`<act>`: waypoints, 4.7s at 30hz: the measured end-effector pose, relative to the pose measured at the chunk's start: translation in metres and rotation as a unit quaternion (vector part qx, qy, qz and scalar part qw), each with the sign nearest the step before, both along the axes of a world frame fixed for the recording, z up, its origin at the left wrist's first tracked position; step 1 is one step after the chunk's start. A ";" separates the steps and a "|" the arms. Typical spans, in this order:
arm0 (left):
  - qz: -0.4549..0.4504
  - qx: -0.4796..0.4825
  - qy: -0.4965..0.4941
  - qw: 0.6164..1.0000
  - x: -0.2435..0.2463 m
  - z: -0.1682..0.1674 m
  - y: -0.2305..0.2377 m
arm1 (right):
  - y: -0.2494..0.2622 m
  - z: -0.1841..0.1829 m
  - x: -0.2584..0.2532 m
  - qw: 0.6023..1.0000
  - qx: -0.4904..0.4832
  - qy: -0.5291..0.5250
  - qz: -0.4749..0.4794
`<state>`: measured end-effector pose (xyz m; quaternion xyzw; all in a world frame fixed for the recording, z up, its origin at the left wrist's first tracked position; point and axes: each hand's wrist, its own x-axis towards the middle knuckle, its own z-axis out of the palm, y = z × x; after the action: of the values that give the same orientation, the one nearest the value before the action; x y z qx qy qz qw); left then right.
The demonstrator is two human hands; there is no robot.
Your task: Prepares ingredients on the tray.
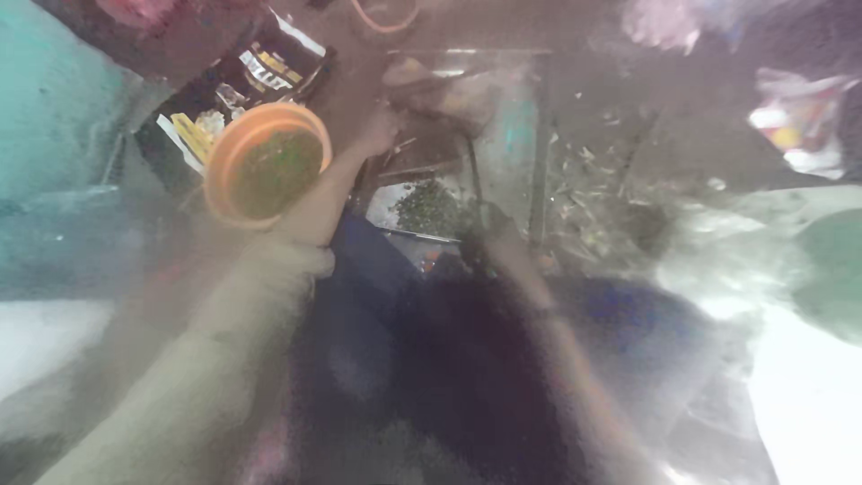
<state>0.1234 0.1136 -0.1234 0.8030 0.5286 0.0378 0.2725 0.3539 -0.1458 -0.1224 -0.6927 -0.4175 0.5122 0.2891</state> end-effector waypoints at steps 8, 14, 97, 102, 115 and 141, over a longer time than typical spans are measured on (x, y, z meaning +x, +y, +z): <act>0.202 -0.021 0.107 0.973 0.006 0.051 -0.037 | -0.003 0.001 0.002 1.000 0.005 -0.001 0.000; 0.168 0.000 0.133 0.977 0.003 0.025 -0.033 | -0.002 -0.001 0.002 1.000 0.004 -0.006 0.003; -0.142 0.236 0.043 0.960 0.039 -0.034 -0.002 | -0.003 0.001 -0.004 0.996 -0.009 -0.074 0.039; -0.073 0.156 0.062 0.983 0.019 0.020 -0.013 | -0.007 0.004 -0.003 0.997 0.004 -0.070 0.026; -0.163 0.098 0.172 0.967 0.018 -0.005 -0.013 | -0.003 0.002 -0.003 0.998 -0.005 -0.059 0.024; -0.103 0.133 0.110 0.980 0.059 -0.016 -0.032 | -0.027 -0.015 -0.001 0.998 0.019 -0.060 0.005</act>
<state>0.1819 0.0817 -0.1395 0.8815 0.4601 -0.0097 0.1060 0.3528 -0.1725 -0.1371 -0.7141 -0.4472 0.4633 0.2744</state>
